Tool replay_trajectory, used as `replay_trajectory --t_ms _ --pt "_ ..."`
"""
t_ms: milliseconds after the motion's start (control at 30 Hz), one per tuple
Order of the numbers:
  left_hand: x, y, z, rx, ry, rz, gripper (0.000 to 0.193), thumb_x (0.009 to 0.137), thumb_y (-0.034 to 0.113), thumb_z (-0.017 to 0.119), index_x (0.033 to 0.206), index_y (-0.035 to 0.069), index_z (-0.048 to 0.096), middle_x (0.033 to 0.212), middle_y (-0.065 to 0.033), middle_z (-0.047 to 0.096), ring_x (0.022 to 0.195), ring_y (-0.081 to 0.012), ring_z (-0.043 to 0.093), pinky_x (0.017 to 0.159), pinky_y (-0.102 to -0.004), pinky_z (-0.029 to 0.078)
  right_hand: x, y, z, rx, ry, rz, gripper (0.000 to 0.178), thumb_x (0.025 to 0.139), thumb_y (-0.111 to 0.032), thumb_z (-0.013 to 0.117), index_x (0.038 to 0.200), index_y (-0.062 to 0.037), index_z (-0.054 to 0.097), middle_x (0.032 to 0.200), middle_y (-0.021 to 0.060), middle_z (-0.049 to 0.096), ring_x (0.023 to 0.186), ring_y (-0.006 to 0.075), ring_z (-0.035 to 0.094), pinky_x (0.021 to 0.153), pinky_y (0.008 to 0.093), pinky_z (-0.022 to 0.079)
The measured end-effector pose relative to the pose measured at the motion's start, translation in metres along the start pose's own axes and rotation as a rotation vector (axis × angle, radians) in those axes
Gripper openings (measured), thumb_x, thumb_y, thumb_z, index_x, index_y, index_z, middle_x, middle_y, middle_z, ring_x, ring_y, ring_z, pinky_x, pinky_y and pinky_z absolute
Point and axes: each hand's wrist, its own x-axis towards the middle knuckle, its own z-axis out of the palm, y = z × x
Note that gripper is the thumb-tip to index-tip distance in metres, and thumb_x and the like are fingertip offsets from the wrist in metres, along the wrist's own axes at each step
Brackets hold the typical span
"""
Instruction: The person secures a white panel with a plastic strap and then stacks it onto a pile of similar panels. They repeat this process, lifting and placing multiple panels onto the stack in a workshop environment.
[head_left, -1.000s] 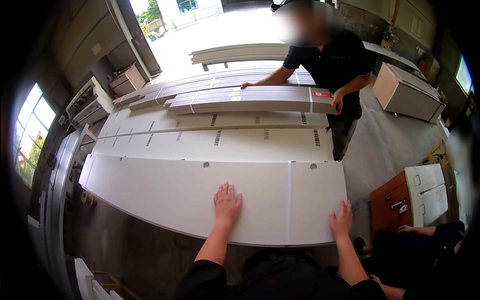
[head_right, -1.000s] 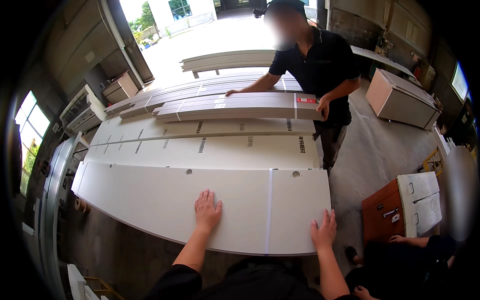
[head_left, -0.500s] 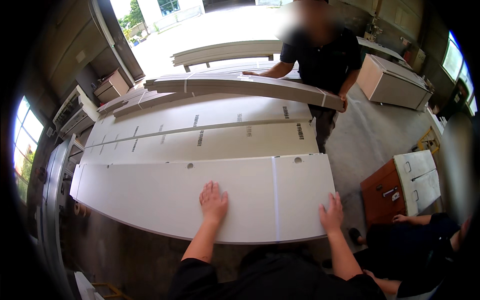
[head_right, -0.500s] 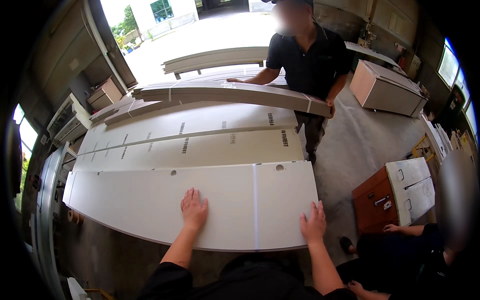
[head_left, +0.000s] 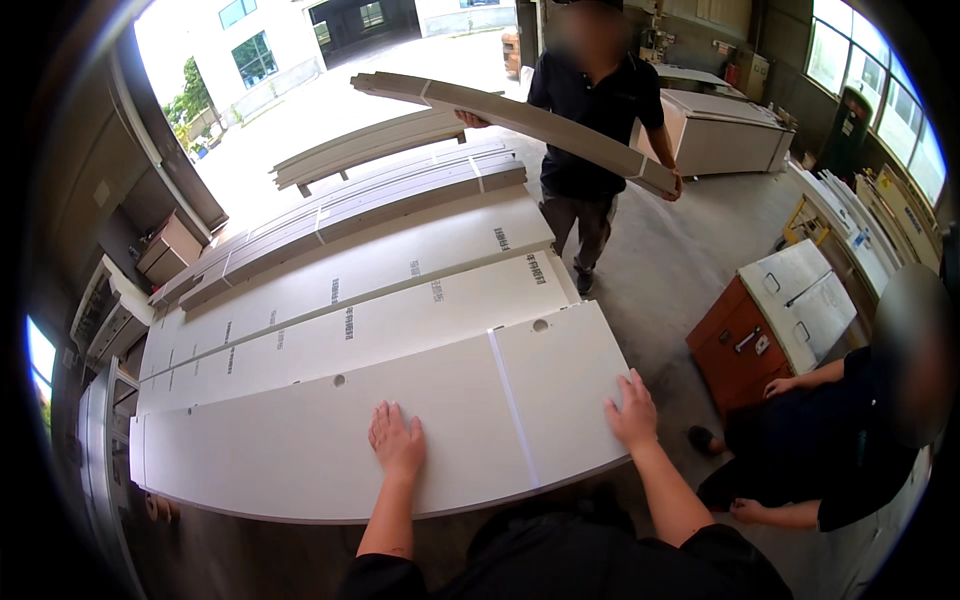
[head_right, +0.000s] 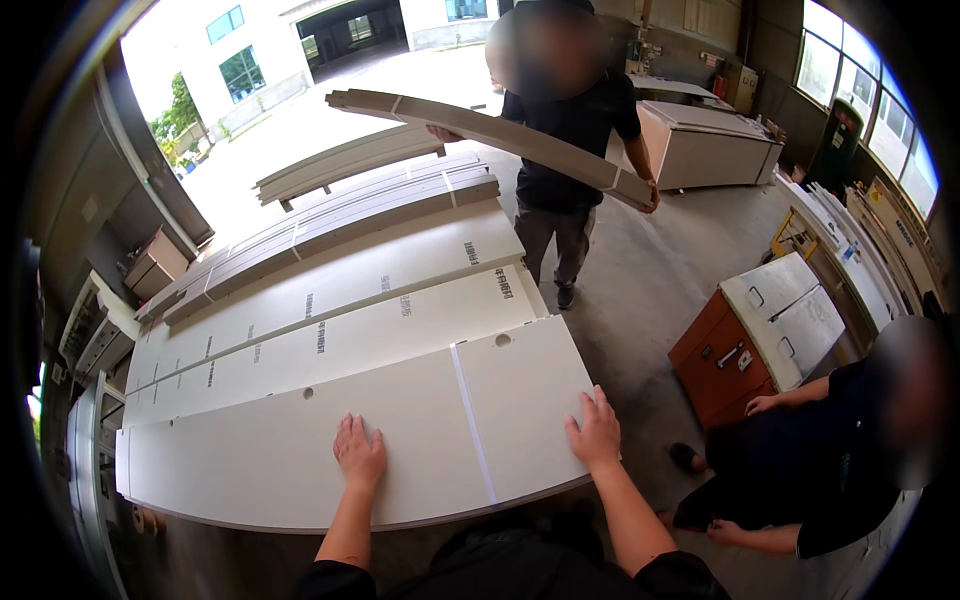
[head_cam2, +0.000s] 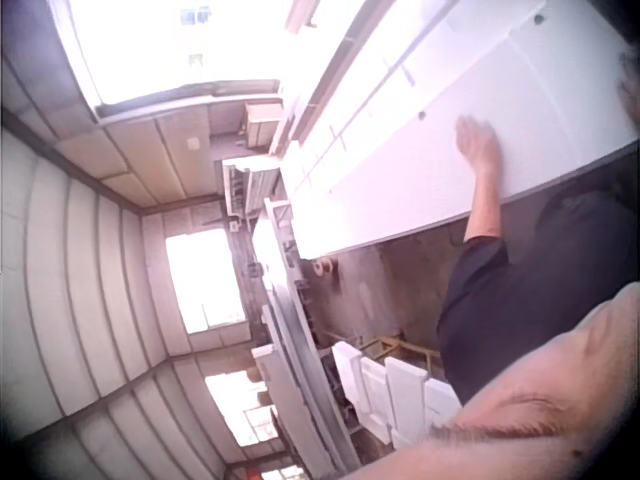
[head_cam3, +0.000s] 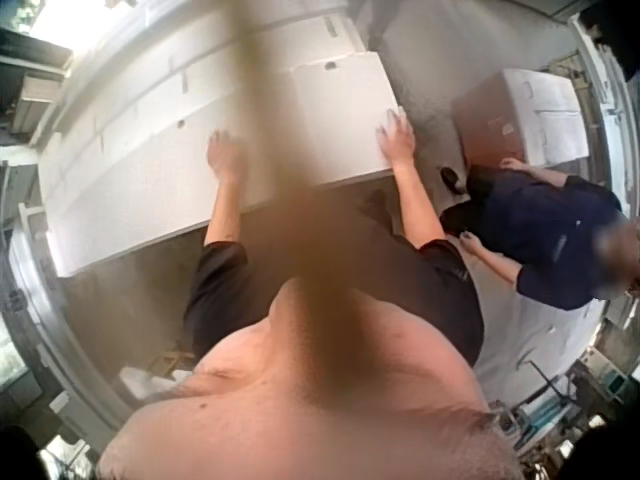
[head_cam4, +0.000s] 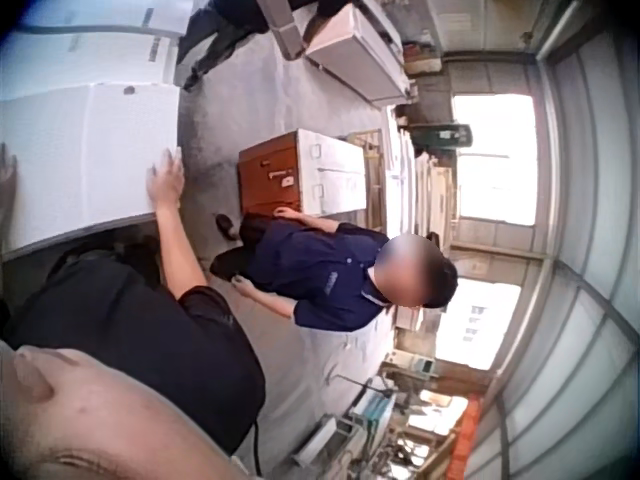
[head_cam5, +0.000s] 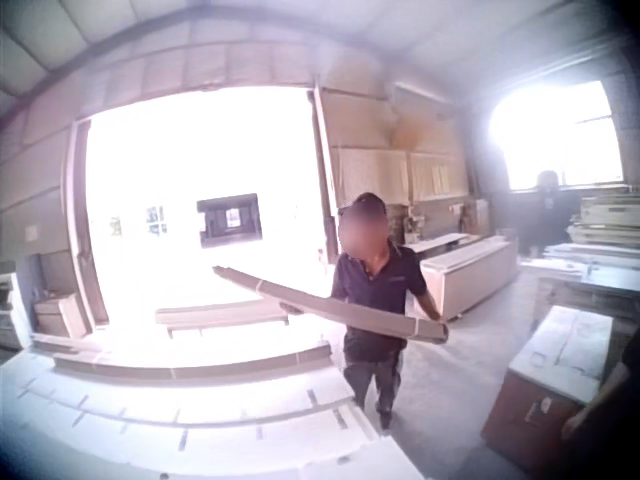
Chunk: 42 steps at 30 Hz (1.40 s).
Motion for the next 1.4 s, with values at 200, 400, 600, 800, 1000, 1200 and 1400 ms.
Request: replay_trajectory --t_ms 200,400,600,800,1000,1200,1400 --pt "0.0 0.004 -0.001 0.001 0.011 0.014 0.058 0.094 0.035 0.057 0.141 0.003 0.049 0.155 -0.0162 0.039 0.146 -0.0316 0.03 0.12 -0.0456 0.019 -0.003 -0.002 -0.005 -0.011 0.039 0.002 0.056 0.087 -0.035 0.066 0.134 -0.0063 0.056 0.147 0.0227 0.044 0.126 0.0406 0.051 0.102 0.0485 0.045" --pt "-0.001 -0.005 -0.002 0.004 0.037 0.001 0.058 0.094 0.033 0.057 0.142 0.001 0.048 0.154 -0.0171 0.04 0.145 -0.0332 0.031 0.12 -0.0461 0.02 0.002 -0.007 0.004 -0.005 0.022 -0.01 0.056 0.088 -0.037 0.065 0.133 -0.0059 0.057 0.147 0.0239 0.044 0.125 0.0407 0.052 0.102 0.0482 0.045" --pt "-0.002 0.002 0.016 0.032 0.07 0.079 0.056 0.096 0.03 0.056 0.142 -0.002 0.047 0.151 -0.0204 0.043 0.142 -0.0362 0.036 0.118 -0.0473 0.025 -0.003 -0.001 -0.016 -0.005 -0.01 0.057 0.056 0.09 -0.037 0.062 0.136 -0.0074 0.052 0.15 0.0229 0.04 0.129 0.0398 0.049 0.102 0.0498 0.044" --pt "-0.027 0.024 -0.026 0.289 0.193 0.306 0.053 0.1 0.037 0.052 0.129 -0.007 0.059 0.13 -0.0277 0.06 0.124 -0.0401 0.056 0.109 -0.048 0.042 -0.003 -0.009 -0.006 0.028 -0.01 0.023 0.051 0.092 -0.034 0.062 0.135 -0.0073 0.052 0.15 0.021 0.039 0.129 0.0371 0.049 0.103 0.0484 0.045" --pt "-0.023 0.036 -0.013 0.303 0.149 0.352 0.055 0.1 0.037 0.051 0.131 -0.008 0.057 0.132 -0.027 0.06 0.125 -0.0397 0.055 0.109 -0.0488 0.041 -0.011 0.008 -0.012 0.004 0.018 0.068 0.052 0.091 -0.034 0.061 0.135 -0.0082 0.051 0.15 0.0211 0.038 0.129 0.0369 0.049 0.102 0.0484 0.045" --pt "-0.001 -0.015 0.031 0.098 0.072 0.135 0.057 0.096 0.03 0.056 0.139 -0.007 0.047 0.149 -0.0244 0.045 0.142 -0.0371 0.037 0.118 -0.0469 0.026 0.002 -0.007 -0.012 -0.024 0.03 0.067 0.052 0.087 -0.037 0.065 0.131 -0.0097 0.058 0.144 0.0195 0.047 0.121 0.0379 0.055 0.098 0.0486 0.047" --pt "-0.002 0.009 0.0 0.019 0.025 0.069 0.061 0.094 0.036 0.055 0.142 -0.001 0.046 0.153 -0.0224 0.039 0.145 -0.0379 0.03 0.119 -0.049 0.019 0.001 -0.005 -0.004 0.011 0.02 0.061 0.053 0.086 -0.034 0.067 0.133 -0.0092 0.056 0.147 0.0206 0.045 0.127 0.0391 0.049 0.102 0.0491 0.043"
